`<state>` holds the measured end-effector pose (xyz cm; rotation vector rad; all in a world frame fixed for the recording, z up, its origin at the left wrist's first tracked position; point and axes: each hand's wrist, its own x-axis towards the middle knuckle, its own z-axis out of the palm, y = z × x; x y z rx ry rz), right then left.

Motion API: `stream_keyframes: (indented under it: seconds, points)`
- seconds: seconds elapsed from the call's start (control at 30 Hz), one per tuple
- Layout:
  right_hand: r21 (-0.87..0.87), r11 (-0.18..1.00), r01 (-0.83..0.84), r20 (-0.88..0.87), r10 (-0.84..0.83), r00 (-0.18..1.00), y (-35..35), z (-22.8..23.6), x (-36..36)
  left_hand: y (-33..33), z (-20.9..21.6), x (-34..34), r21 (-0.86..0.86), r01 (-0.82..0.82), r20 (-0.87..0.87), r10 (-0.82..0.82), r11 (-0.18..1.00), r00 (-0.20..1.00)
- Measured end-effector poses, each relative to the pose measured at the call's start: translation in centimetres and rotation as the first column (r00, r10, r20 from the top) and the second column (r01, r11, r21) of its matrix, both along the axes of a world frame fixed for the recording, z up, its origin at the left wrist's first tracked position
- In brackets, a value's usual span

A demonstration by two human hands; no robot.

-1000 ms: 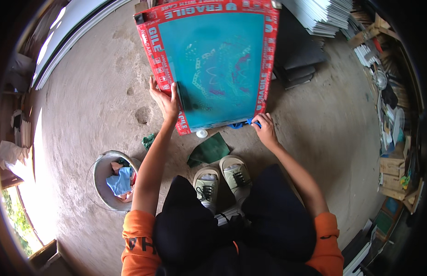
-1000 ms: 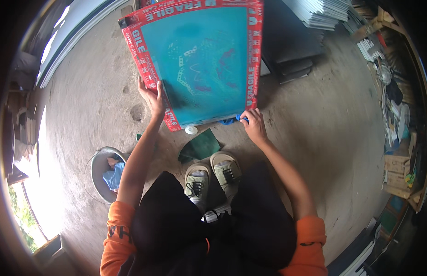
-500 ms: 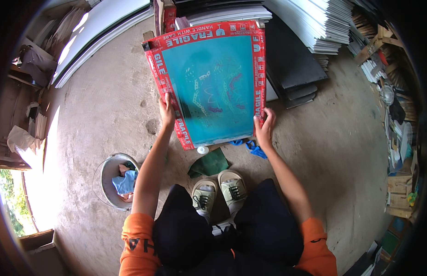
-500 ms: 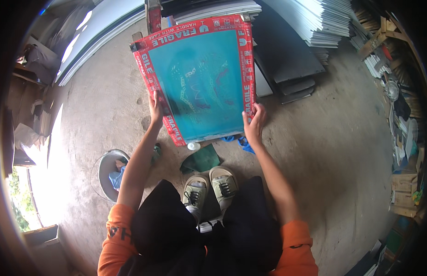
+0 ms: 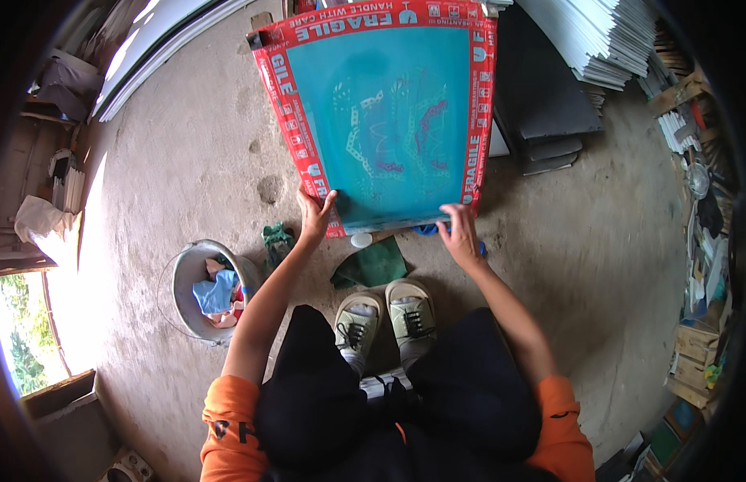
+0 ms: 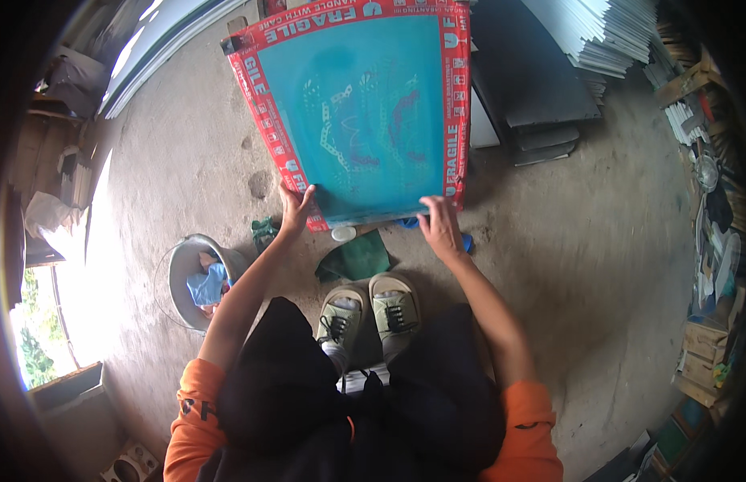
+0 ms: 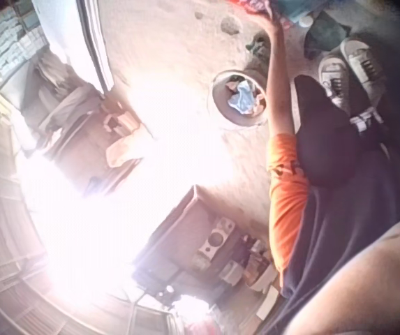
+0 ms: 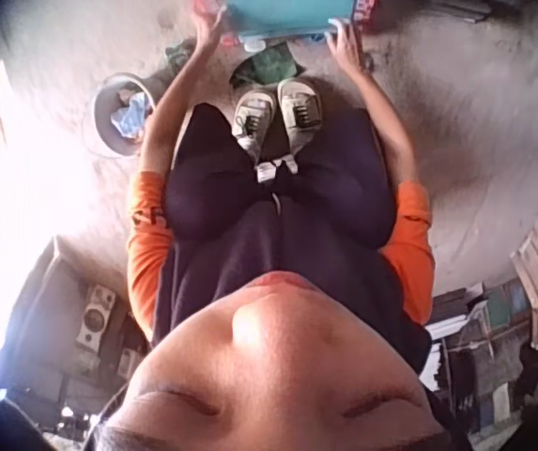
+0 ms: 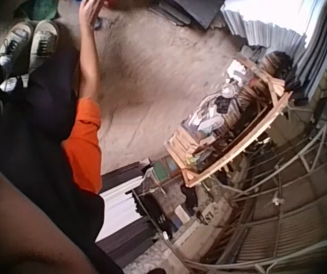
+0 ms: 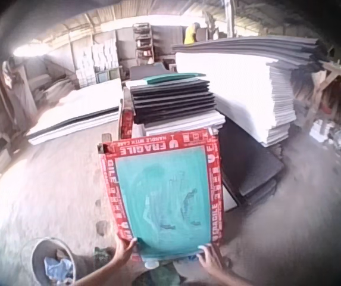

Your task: The person sits on the floor and cleans a teal printing frame using a blue cloth and a liquid from a white bottle. They wipe the frame surface repeatedly, then lift and flip the frame to clean the back side. Finally, they peel a strip of blue tape from the frame's edge.

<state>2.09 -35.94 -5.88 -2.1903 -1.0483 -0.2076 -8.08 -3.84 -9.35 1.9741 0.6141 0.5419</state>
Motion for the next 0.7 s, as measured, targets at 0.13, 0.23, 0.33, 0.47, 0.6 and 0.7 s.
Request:
stream_keyframes:
  seconds: [0.13, 0.23, 0.33, 0.47, 0.6, 0.7]
  points:
    - [-0.289, 0.939, -0.188, -0.114, 0.161, 0.98, -0.4, -2.6, -2.2, 0.1, -1.2, -0.5, -0.384, 0.168, 0.046, -0.163, 0.908, 0.986]
    - [-0.376, 0.901, -0.218, 0.202, 0.309, 0.929, 0.9, -3.0, -2.2, 1.1, -1.5, -0.8, -0.244, 0.133, -0.02, -0.142, 0.961, 0.99]
    - [-0.491, 0.849, -0.197, 0.236, 0.347, 0.908, 1.4, -2.9, -1.9, 1.0, -1.1, -1.0, -0.046, 0.108, -0.105, -0.112, 0.993, 0.988]
    - [-0.463, 0.853, -0.24, 0.208, 0.369, 0.906, 2.4, -2.6, -1.6, 1.6, 0.5, -1.3, 0.126, 0.104, -0.075, -0.095, 0.987, 0.993]
    - [-0.368, 0.898, -0.242, 0.075, 0.288, 0.955, 0.5, -1.9, -1.5, -0.4, 4.9, -1.7, 0.096, 0.144, -0.107, -0.134, 0.985, 0.985]
    - [-0.272, 0.945, -0.182, 0.052, 0.204, 0.978, 1.0, -1.7, -2.2, 0.0, 7.1, -4.1, 0.204, 0.126, -0.086, -0.11, 0.971, 0.99]
